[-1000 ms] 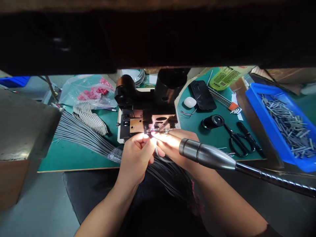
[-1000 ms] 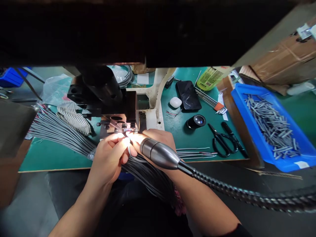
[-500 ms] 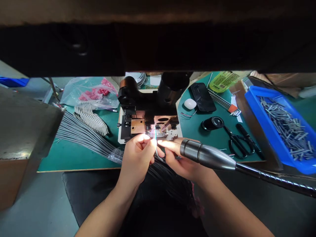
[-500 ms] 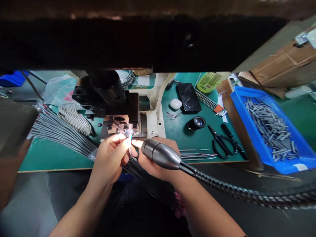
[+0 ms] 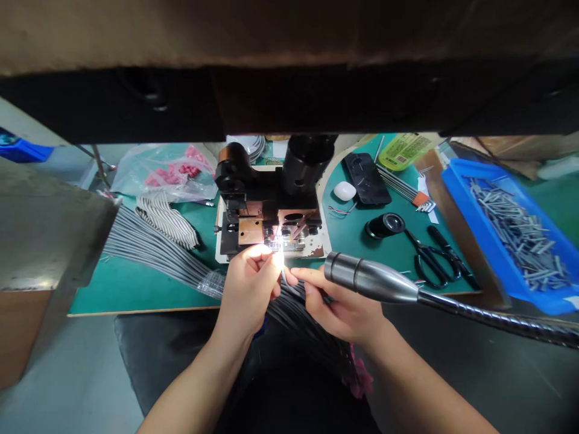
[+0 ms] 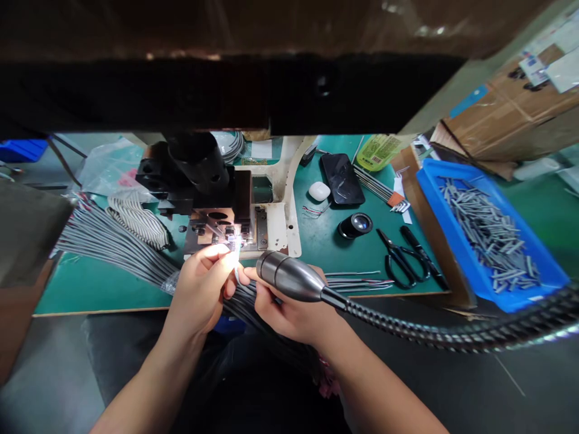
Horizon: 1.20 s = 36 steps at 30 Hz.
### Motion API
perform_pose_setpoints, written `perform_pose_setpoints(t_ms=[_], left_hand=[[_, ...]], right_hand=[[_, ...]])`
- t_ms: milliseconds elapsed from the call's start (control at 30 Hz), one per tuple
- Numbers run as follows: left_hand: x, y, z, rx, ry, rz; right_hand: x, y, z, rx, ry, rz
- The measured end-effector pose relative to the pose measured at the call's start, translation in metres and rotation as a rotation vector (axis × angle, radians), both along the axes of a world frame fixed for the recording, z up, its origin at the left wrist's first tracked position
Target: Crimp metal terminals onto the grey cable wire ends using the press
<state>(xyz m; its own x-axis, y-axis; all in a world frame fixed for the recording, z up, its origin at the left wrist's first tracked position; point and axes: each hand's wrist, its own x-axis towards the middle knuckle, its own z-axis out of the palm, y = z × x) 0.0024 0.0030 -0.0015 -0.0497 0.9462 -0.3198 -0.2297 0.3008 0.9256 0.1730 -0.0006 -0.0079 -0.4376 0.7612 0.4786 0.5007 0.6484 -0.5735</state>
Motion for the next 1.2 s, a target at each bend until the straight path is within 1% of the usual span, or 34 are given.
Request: perform_pose_setpoints(t_ms=[133, 433, 700, 833, 933, 1000, 1067, 1133, 1200], left_hand=[[0.000, 0.000, 0.000, 0.000, -0.009, 0.007], [0.001, 0.000, -0.002, 0.000, 0.004, 0.013], [0.001, 0.000, 0.000, -0.005, 0.015, -0.009], [0.000, -0.001, -0.001, -0.017, 0.007, -0.005], [0.001, -0.001, -0.001, -0.028, 0.017, -0.002], [0.002, -0.002, -0.001, -0.019, 0.031, 0.003], [0.002, -0.006, 0.000, 0.003, 0.052, -0.010], [-0.003, -0.014, 0.003, 0.038, 0.080, -0.053], [-0.012, -0.026, 0.007, 0.096, 0.098, -0.127]], right_hand=[[0.001, -0.001, 0.000, 0.015, -0.011, -0.016], [0.002, -0.003, 0.002, -0.043, -0.039, -0.026], [0.002, -0.004, 0.003, 0.003, -0.044, -0.025], [0.004, -0.005, 0.004, 0.019, -0.056, -0.088], [0.004, -0.007, 0.006, -0.044, -0.106, -0.118], [0.003, -0.009, 0.007, -0.100, -0.134, -0.090], [0.002, -0.010, 0.009, -0.118, -0.141, -0.059], [0.002, -0.012, 0.009, -0.077, -0.131, -0.016], [0.009, -0.016, 0.006, 0.000, -0.111, 0.048]])
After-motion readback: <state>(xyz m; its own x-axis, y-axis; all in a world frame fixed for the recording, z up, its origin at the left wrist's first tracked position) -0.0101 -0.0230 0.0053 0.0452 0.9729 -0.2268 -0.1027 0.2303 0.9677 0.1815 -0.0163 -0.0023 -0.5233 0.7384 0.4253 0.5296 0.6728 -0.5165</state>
